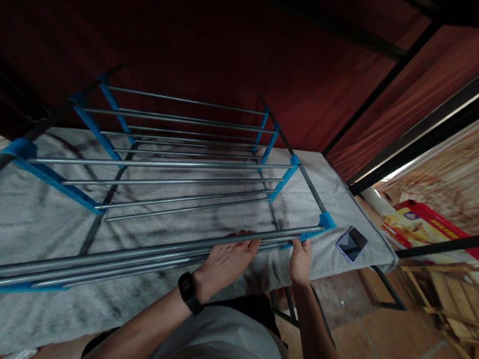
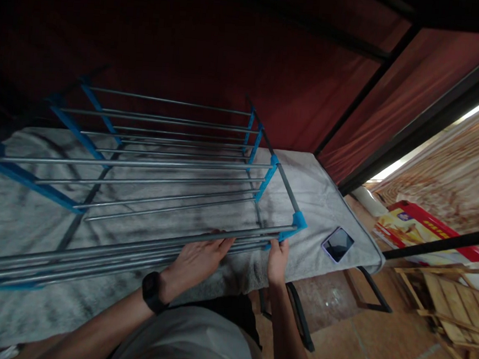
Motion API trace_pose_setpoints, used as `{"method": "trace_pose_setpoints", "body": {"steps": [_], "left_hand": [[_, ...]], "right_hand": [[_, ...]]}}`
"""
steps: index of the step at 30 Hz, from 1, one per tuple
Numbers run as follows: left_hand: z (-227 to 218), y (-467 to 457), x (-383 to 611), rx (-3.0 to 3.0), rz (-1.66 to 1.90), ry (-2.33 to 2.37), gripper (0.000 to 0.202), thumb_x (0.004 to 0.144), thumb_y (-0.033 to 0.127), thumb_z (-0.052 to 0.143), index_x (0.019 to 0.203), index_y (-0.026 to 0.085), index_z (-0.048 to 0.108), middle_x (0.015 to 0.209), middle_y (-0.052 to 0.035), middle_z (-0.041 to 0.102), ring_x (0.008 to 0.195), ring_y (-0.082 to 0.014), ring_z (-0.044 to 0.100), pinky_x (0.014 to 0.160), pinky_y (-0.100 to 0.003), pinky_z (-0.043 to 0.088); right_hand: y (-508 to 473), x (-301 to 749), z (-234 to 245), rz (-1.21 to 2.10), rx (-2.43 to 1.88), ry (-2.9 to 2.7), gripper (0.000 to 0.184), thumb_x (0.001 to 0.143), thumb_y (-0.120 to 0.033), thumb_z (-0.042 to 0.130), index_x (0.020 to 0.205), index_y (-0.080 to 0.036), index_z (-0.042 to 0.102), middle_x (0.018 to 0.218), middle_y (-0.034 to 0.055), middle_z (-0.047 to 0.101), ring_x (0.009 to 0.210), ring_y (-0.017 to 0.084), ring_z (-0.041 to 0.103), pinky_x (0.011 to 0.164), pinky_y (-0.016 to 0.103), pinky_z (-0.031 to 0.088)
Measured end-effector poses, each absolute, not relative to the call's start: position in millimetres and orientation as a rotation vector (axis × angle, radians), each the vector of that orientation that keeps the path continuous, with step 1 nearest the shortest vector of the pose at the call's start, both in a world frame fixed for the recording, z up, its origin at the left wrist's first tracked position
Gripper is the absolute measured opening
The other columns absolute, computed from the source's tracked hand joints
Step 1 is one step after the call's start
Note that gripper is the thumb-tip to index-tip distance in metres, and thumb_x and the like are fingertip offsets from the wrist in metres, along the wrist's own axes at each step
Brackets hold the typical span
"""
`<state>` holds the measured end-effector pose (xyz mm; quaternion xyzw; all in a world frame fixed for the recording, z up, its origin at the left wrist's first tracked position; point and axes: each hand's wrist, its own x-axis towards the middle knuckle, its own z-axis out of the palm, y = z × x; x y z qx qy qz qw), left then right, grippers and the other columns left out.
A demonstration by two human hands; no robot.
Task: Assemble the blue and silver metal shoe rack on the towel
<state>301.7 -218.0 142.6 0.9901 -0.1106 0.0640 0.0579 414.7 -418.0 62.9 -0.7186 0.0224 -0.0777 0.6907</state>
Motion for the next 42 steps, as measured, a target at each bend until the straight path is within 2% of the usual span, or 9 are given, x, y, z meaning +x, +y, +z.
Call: {"method": "trace_pose_setpoints", "body": {"steps": [4, 8, 16, 23, 27, 34, 37, 42], "left_hand": [[148, -218, 301, 2.99, 0.179, -0.336, 0.051, 0.091, 0.004, 0.042, 0.14, 0.021, 0.048, 0.125, -0.0119, 0.066, 0.101, -0.0209, 0.07, 0.09, -0.034, 0.055], [151, -218, 300, 2.992, 0.206, -0.306, 0.052, 0.091, 0.006, 0.044, 0.14, 0.024, 0.048, 0.125, -0.011, 0.066, 0.108, -0.023, 0.068, 0.084, -0.033, 0.057], [152, -219, 299, 3.002, 0.24, -0.329, 0.051, 0.092, 0.006, 0.043, 0.14, 0.023, 0.048, 0.124, -0.0106, 0.066, 0.103, -0.0215, 0.069, 0.079, -0.031, 0.057], [155, -217, 299, 2.999, 0.268, -0.329, 0.051, 0.09, 0.005, 0.046, 0.137, 0.023, 0.049, 0.124, -0.01, 0.066, 0.111, -0.0224, 0.065, 0.084, -0.032, 0.056], [151, -217, 299, 3.024, 0.278, -0.353, 0.05, 0.091, 0.006, 0.044, 0.138, 0.022, 0.049, 0.125, -0.011, 0.065, 0.108, -0.0226, 0.067, 0.078, -0.03, 0.057], [148, -218, 298, 3.02, 0.271, -0.354, 0.051, 0.091, 0.006, 0.043, 0.139, 0.021, 0.048, 0.123, -0.0105, 0.066, 0.101, -0.0217, 0.068, 0.074, -0.03, 0.057], [149, -217, 298, 3.017, 0.297, -0.356, 0.05, 0.091, 0.005, 0.043, 0.139, 0.021, 0.049, 0.123, -0.0103, 0.066, 0.101, -0.0209, 0.068, 0.077, -0.03, 0.056], [149, -217, 292, 3.026, 0.351, -0.381, 0.053, 0.089, 0.004, 0.046, 0.14, 0.019, 0.049, 0.127, -0.0105, 0.065, 0.108, -0.0199, 0.065, 0.088, -0.031, 0.053]], "right_hand": [[-416, 415, 63, -0.184, -1.621, 0.044, 0.024, 0.077, -0.042, 0.059, 0.091, -0.023, 0.063, 0.089, -0.0013, 0.066, 0.09, 0.018, 0.055, 0.09, 0.032, 0.042], [-414, 417, 60, -0.201, -1.625, 0.04, 0.03, 0.077, -0.042, 0.058, 0.097, -0.022, 0.065, 0.091, 0.0, 0.067, 0.093, 0.019, 0.056, 0.093, 0.034, 0.041], [-411, 417, 60, -0.232, -1.643, 0.054, 0.033, 0.081, -0.047, 0.056, 0.1, -0.021, 0.063, 0.091, -0.0006, 0.066, 0.092, 0.018, 0.055, 0.091, 0.033, 0.043], [-409, 415, 57, -0.252, -1.668, 0.078, 0.028, 0.081, -0.047, 0.054, 0.095, -0.024, 0.06, 0.093, -0.0007, 0.064, 0.092, 0.018, 0.055, 0.09, 0.033, 0.043], [-409, 413, 59, -0.262, -1.689, 0.096, 0.021, 0.08, -0.046, 0.055, 0.085, -0.025, 0.056, 0.088, -0.0008, 0.061, 0.087, 0.019, 0.054, 0.086, 0.033, 0.043], [-408, 410, 67, -0.237, -1.703, 0.074, 0.019, 0.079, -0.046, 0.058, 0.08, -0.027, 0.054, 0.08, 0.0001, 0.061, 0.08, 0.02, 0.055, 0.08, 0.034, 0.046], [-409, 411, 67, -0.228, -1.698, 0.059, 0.022, 0.078, -0.048, 0.06, 0.084, -0.026, 0.057, 0.079, 0.0014, 0.063, 0.085, 0.022, 0.057, 0.085, 0.037, 0.047], [-416, 413, 61, -0.129, -1.668, 0.028, 0.036, 0.074, -0.043, 0.061, 0.105, -0.024, 0.062, 0.1, 0.0037, 0.068, 0.103, 0.024, 0.057, 0.101, 0.04, 0.039]]}}
